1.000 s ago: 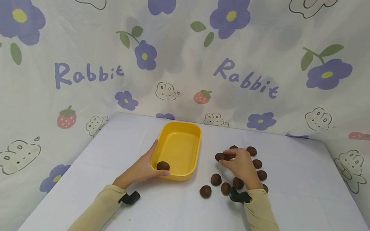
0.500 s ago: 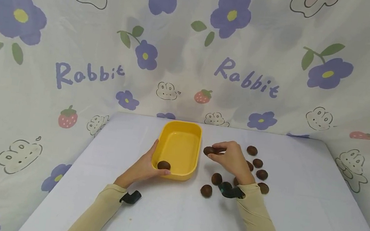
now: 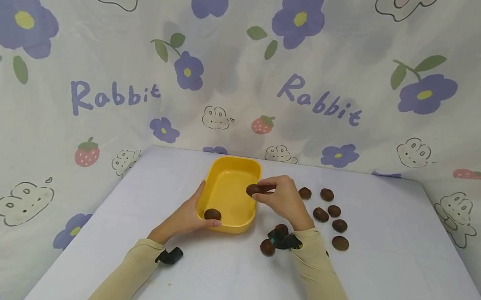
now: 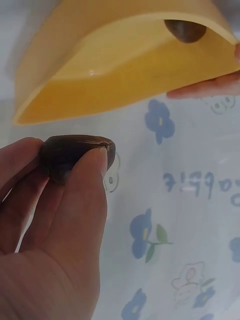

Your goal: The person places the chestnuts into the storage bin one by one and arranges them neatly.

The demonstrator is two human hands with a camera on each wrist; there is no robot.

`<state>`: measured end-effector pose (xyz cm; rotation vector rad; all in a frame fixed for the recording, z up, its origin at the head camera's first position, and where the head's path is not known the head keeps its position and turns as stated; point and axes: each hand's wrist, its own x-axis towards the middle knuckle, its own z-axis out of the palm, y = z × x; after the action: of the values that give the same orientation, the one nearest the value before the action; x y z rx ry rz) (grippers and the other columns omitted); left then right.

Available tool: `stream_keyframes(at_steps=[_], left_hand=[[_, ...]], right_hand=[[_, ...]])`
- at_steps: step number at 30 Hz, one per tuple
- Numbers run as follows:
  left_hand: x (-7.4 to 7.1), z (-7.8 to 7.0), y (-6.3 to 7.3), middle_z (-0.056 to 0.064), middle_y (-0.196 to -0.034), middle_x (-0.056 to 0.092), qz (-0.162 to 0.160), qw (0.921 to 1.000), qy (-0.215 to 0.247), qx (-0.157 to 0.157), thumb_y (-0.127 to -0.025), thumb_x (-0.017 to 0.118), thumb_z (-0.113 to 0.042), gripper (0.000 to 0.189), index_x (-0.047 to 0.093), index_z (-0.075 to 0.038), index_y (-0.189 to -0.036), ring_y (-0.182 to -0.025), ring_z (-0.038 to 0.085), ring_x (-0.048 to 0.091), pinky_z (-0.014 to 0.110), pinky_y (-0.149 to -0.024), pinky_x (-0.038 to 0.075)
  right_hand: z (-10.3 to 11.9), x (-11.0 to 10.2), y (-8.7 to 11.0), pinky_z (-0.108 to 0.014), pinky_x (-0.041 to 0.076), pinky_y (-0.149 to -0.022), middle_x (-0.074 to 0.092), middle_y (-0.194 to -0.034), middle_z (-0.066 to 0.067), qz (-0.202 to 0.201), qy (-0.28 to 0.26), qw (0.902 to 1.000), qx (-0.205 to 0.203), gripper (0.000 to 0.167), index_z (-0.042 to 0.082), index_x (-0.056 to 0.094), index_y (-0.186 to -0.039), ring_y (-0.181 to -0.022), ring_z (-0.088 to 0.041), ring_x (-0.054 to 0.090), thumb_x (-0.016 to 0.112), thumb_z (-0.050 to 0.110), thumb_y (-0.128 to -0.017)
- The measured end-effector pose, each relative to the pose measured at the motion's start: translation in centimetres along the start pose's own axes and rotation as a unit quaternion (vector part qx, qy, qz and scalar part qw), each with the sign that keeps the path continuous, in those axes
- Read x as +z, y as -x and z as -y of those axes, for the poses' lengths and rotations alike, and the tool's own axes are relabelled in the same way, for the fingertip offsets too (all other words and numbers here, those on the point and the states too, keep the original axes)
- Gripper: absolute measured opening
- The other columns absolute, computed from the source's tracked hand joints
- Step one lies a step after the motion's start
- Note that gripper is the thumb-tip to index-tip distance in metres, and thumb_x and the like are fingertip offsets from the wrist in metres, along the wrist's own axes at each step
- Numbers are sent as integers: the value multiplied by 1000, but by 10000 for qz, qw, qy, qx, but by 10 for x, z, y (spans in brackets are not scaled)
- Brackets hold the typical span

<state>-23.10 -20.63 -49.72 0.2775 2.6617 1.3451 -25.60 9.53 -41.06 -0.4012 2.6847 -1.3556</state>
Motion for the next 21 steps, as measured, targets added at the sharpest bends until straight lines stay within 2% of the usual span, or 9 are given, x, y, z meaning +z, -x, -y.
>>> stream_keyframes(at_steps=[7,16,21], left_hand=[[0,0,0,4,-176,10,30,10000,-16,50,-69,90,-61,143,-6,-20,-168,-160,28,25,56,-129,24],[-1,0,-2,0,-176,11,46,9998,95,160,-71,91,-55,140,-6,-26,-167,-159,27,28,58,-128,25],[0,1,-2,-1,-176,12,71,9997,136,174,-73,91,-52,138,-7,-29,-167,-159,27,28,60,-128,25]], right_hand=[[9,13,-10,-40,65,-86,77,-116,-17,22,-47,9995,-306,42,1,75,-122,-106,-34,75,86,18,-85],[13,34,-23,-39,64,-88,78,-109,-12,164,-291,9983,-485,34,4,79,-115,-106,-31,74,87,17,-84],[16,48,-29,-40,63,-92,79,-106,-10,269,-430,9977,-444,33,5,79,-113,-104,-27,74,88,16,-83]])
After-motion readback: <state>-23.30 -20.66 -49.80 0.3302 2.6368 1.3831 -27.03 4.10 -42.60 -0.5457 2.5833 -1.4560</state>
